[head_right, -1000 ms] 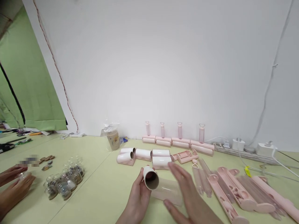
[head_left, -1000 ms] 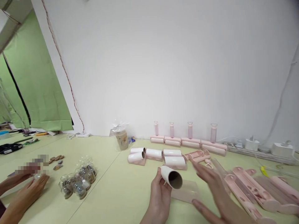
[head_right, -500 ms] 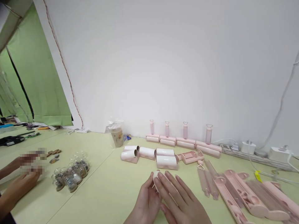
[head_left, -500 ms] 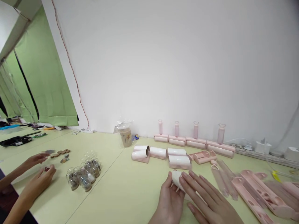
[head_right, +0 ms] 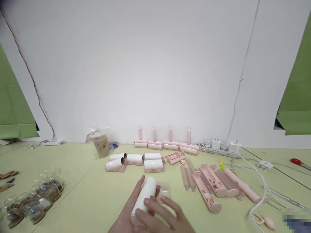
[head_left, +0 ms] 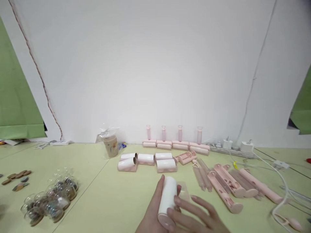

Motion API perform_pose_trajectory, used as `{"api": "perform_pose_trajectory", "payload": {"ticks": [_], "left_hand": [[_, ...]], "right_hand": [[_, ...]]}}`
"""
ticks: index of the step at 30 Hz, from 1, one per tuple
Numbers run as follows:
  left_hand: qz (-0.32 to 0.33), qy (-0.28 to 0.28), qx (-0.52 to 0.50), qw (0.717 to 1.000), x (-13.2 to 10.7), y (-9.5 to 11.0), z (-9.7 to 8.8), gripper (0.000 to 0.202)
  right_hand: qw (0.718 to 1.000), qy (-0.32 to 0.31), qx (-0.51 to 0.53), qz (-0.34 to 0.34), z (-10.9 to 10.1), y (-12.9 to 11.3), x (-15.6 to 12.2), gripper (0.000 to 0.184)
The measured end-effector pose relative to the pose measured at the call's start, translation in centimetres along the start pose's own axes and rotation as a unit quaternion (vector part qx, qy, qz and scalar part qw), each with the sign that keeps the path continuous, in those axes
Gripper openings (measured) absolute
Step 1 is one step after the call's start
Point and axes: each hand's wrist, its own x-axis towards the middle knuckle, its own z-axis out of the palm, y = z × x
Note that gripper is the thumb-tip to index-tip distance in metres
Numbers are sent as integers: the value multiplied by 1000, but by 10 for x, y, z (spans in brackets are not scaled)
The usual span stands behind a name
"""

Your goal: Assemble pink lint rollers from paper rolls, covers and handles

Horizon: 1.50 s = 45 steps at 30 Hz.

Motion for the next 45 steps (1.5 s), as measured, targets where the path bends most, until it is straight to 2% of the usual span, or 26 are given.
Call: {"api": "perform_pose_trajectory", "payload": {"ticks": [2,3,4,5,6,9,11,12,15,18,22,27,33,39,43,45], "left_hand": [[48,-11,-19,999,4,6,-5,34],[74,-15,-28,997,6,9,-7,34],[98,-13,-36,994,7,13,-8,36],[119,-7,-39,992,8,16,-9,39],[127,1,-36,991,8,19,-10,43],[79,-24,15,997,7,22,-10,58],[28,-69,61,995,7,21,-11,61],[23,-80,80,993,8,20,-12,59],[83,-57,112,989,10,19,-13,49],[149,-23,120,981,11,21,-13,43],[200,-10,104,974,11,22,-11,36],[200,19,48,978,9,22,-9,34],[198,3,9,980,5,30,-9,26],[235,71,14,969,6,37,-11,28],[251,50,13,967,6,38,-11,30],[256,34,6,966,5,39,-11,29]], "right_hand": [[997,-51,12,65,-2,22,-10,28],[984,-108,9,143,1,37,-15,27],[961,-195,-8,197,6,54,-20,25],[915,-301,-49,264,15,71,-26,23],[889,-336,-76,301,26,88,-32,21],[830,-390,-136,374,64,125,-56,16],[802,-409,-157,407,84,137,-72,21],[793,-413,-161,417,91,139,-78,24],[788,-415,-151,429,96,136,-89,25],[793,-418,-122,426,85,129,-91,25],[795,-428,-71,425,67,122,-91,27],[791,-428,18,437,45,115,-91,24],[790,-410,162,426,29,95,-79,21],[805,-361,242,404,38,70,-53,35],[799,-357,274,398,51,51,-55,70],[793,-348,268,421,54,44,-63,73]]}}
